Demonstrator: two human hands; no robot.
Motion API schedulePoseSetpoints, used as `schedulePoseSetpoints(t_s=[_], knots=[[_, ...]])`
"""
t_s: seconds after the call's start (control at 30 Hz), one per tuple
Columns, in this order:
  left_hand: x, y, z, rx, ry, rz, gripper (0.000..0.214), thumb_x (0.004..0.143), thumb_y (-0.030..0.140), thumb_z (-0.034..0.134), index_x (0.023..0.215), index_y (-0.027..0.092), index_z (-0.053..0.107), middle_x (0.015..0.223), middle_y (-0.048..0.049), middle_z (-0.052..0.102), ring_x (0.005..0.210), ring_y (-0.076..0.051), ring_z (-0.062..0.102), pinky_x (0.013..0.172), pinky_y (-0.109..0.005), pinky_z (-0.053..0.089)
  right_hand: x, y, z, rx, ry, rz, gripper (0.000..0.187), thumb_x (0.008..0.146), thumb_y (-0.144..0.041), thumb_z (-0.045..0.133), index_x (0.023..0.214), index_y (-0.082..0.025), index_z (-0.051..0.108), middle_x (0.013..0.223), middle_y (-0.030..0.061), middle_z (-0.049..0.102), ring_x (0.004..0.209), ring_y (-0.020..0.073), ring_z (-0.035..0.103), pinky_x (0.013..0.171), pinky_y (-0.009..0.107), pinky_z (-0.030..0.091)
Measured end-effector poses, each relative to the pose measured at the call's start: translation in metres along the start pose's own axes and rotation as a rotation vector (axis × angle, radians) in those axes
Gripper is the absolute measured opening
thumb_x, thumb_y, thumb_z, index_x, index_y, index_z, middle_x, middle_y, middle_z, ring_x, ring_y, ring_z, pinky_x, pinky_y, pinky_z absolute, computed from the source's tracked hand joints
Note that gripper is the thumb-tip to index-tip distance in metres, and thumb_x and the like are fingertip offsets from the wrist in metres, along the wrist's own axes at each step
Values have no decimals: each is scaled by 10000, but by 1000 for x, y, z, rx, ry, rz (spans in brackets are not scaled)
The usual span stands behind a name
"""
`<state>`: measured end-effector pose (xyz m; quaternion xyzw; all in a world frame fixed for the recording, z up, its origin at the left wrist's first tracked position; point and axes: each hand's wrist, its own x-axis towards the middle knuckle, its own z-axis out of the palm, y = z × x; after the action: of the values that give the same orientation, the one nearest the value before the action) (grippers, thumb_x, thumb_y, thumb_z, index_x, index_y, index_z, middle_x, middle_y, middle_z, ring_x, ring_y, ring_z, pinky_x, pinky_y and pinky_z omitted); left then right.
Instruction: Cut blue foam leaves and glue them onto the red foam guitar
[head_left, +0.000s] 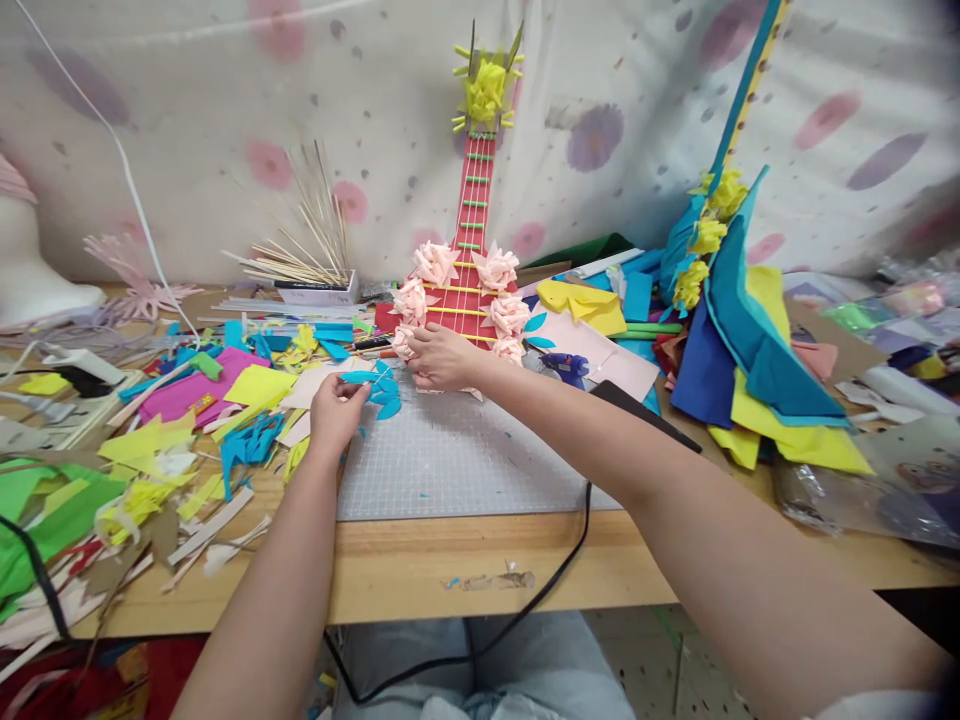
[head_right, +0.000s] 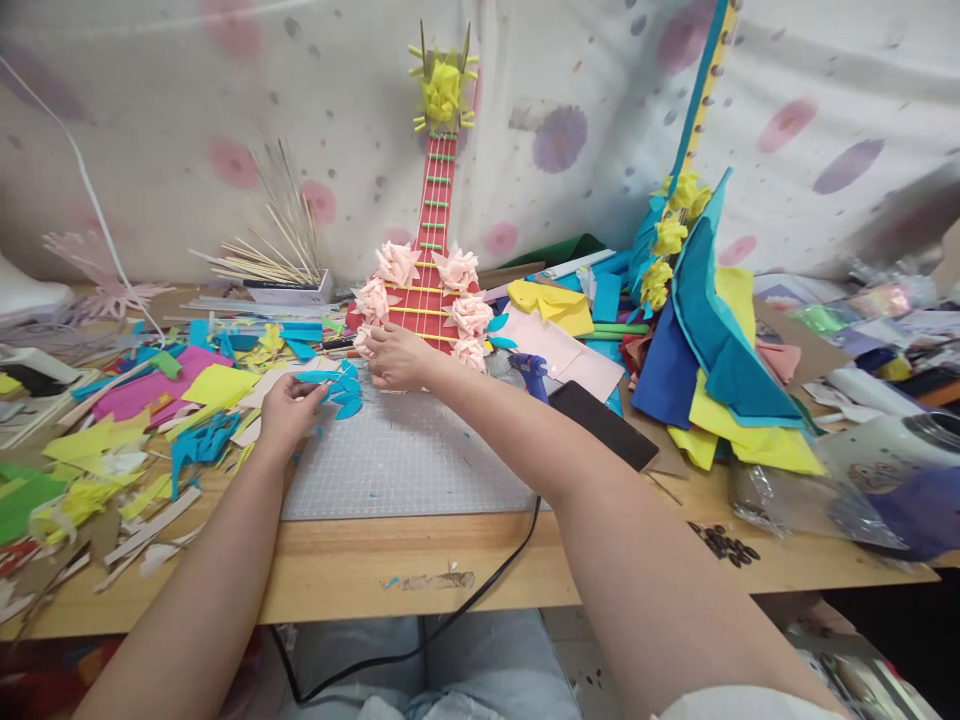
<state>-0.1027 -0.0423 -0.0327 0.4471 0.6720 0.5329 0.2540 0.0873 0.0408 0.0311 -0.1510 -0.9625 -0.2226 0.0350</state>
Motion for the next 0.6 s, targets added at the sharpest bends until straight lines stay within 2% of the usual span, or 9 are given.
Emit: schedulePoseSetpoints(t_s=[0.2, 0.6], knots=[[5, -6, 9, 27, -98, 48, 255, 593, 347, 648, 777, 197, 554, 714, -15, 653, 681, -176, 601, 677, -295, 447, -9, 3, -1, -5, 24, -5, 363, 867, -365, 397, 950, -116, 647, 1015, 147, 591, 961, 251, 444, 817, 391, 292], [25, -17, 24, 53, -168, 10, 302, 562, 362, 705, 800, 205, 605, 732, -34, 684, 738, -201, 617, 713, -322, 454, -14, 4, 7, 48, 66, 49, 317, 853, -329, 432, 970, -106, 624, 952, 133, 597, 916, 241, 443, 784, 372, 307]])
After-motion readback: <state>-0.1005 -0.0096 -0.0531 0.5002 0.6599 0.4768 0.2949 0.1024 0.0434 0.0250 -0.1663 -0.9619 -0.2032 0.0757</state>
